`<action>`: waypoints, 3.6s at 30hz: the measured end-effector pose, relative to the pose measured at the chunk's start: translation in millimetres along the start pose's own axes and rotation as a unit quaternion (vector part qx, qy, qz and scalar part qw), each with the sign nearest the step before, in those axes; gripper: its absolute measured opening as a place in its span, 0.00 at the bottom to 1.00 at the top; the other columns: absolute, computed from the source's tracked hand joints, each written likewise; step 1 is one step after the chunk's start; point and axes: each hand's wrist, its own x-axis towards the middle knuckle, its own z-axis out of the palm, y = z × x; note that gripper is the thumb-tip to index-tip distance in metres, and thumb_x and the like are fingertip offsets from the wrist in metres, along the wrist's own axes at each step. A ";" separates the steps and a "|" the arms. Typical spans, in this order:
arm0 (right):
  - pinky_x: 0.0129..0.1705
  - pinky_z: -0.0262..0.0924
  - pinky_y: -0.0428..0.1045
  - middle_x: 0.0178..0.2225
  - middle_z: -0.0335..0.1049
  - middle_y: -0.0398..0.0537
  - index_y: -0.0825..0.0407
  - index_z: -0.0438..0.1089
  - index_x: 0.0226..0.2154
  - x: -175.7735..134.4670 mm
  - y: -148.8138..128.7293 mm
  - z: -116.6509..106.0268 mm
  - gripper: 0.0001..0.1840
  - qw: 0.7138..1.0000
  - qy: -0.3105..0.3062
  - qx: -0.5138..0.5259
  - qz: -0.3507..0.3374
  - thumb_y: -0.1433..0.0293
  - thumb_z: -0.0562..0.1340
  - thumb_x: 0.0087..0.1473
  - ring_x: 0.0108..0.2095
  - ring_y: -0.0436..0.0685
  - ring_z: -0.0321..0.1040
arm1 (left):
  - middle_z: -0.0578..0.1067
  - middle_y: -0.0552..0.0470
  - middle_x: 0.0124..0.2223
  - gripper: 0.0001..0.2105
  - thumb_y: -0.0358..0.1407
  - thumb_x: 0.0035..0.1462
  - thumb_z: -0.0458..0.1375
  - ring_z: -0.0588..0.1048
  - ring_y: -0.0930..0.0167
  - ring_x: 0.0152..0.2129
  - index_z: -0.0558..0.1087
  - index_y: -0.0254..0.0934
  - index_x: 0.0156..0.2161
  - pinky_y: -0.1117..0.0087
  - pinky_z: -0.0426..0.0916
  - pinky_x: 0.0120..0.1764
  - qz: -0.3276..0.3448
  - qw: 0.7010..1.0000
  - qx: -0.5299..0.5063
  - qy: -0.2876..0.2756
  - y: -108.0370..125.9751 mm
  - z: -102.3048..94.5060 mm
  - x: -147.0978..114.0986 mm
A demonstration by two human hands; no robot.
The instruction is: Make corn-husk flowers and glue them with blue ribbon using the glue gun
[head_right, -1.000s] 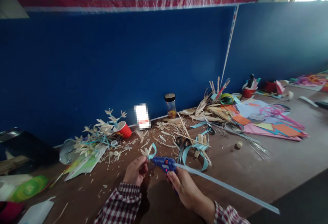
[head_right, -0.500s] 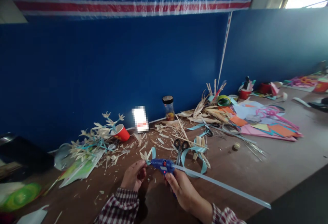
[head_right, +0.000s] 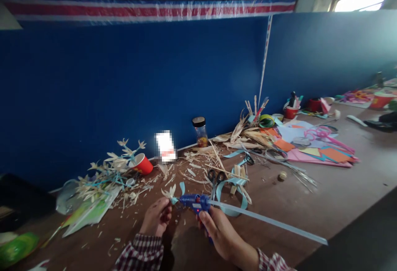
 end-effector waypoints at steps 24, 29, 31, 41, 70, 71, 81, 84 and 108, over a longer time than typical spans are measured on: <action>0.22 0.49 0.43 0.18 0.60 0.41 0.53 0.62 0.22 25.4 -3.0 11.4 0.25 0.995 -0.021 -0.094 0.020 0.53 0.44 0.55 0.20 0.48 0.57 | 0.68 0.57 0.14 0.10 0.40 0.37 0.58 0.62 0.78 0.10 0.67 0.34 0.17 0.77 0.54 0.14 0.025 0.973 0.231 0.006 4.9 -19.4 9.6; 0.22 0.49 0.43 0.18 0.59 0.41 0.53 0.62 0.22 24.8 -5.8 11.5 0.25 0.994 -0.027 -0.098 0.028 0.53 0.44 0.55 0.19 0.48 0.56 | 0.66 0.57 0.12 0.11 0.40 0.37 0.58 0.62 0.77 0.10 0.67 0.34 0.16 0.77 0.55 0.15 0.031 0.967 0.250 0.020 5.1 -18.7 8.9; 0.22 0.50 0.44 0.18 0.59 0.41 0.53 0.62 0.22 24.8 -6.4 11.7 0.25 0.994 -0.026 -0.103 0.023 0.53 0.44 0.55 0.20 0.48 0.56 | 0.68 0.57 0.13 0.10 0.39 0.37 0.58 0.63 0.77 0.10 0.67 0.33 0.17 0.77 0.56 0.15 0.025 0.970 0.243 0.017 5.2 -18.3 8.9; 0.24 0.51 0.44 0.20 0.61 0.42 0.53 0.62 0.23 26.7 -3.5 13.5 0.23 0.993 -0.027 -0.115 -0.007 0.55 0.45 0.56 0.21 0.49 0.57 | 0.69 0.56 0.13 0.09 0.39 0.36 0.59 0.64 0.77 0.10 0.68 0.33 0.18 0.77 0.57 0.15 0.023 0.977 0.210 0.027 -0.7 -19.3 13.3; 0.40 0.56 0.50 0.34 0.68 0.51 0.53 0.64 0.36 23.9 -9.6 16.2 0.16 0.969 0.003 -0.234 -0.074 0.61 0.47 0.57 0.36 0.57 0.64 | 0.70 0.54 0.13 0.07 0.36 0.38 0.57 0.69 0.72 0.13 0.70 0.33 0.19 0.74 0.63 0.18 0.051 0.962 0.269 0.021 1.6 -17.9 10.5; 0.39 0.57 0.50 0.34 0.68 0.50 0.53 0.64 0.36 23.6 -11.0 14.8 0.16 0.968 -0.001 -0.239 -0.074 0.61 0.47 0.57 0.36 0.56 0.64 | 0.70 0.54 0.13 0.07 0.36 0.37 0.56 0.69 0.72 0.13 0.70 0.32 0.19 0.74 0.63 0.18 0.049 0.964 0.262 0.016 1.6 -17.6 10.6; 0.34 0.60 0.48 0.29 0.69 0.48 0.52 0.65 0.34 23.8 -14.9 12.8 0.16 0.960 -0.005 -0.264 -0.092 0.62 0.47 0.57 0.30 0.54 0.66 | 0.69 0.55 0.13 0.05 0.34 0.37 0.56 0.68 0.74 0.11 0.69 0.34 0.17 0.75 0.62 0.17 0.045 0.964 0.262 0.016 1.2 -18.0 12.7; 0.37 0.60 0.50 0.32 0.70 0.51 0.53 0.65 0.36 23.6 -9.4 11.8 0.16 0.955 -0.006 -0.280 -0.101 0.62 0.47 0.57 0.34 0.57 0.66 | 0.70 0.55 0.14 0.05 0.34 0.37 0.56 0.69 0.73 0.12 0.69 0.33 0.19 0.74 0.64 0.18 0.041 0.966 0.256 0.021 -0.3 -18.2 13.5; 0.38 0.61 0.49 0.33 0.70 0.50 0.53 0.64 0.37 20.4 -2.4 12.9 0.15 0.947 0.021 -0.295 -0.129 0.63 0.48 0.57 0.35 0.56 0.67 | 0.70 0.55 0.13 0.07 0.36 0.38 0.56 0.69 0.72 0.12 0.68 0.33 0.18 0.74 0.64 0.17 0.060 0.962 0.266 0.025 -4.5 -19.9 16.3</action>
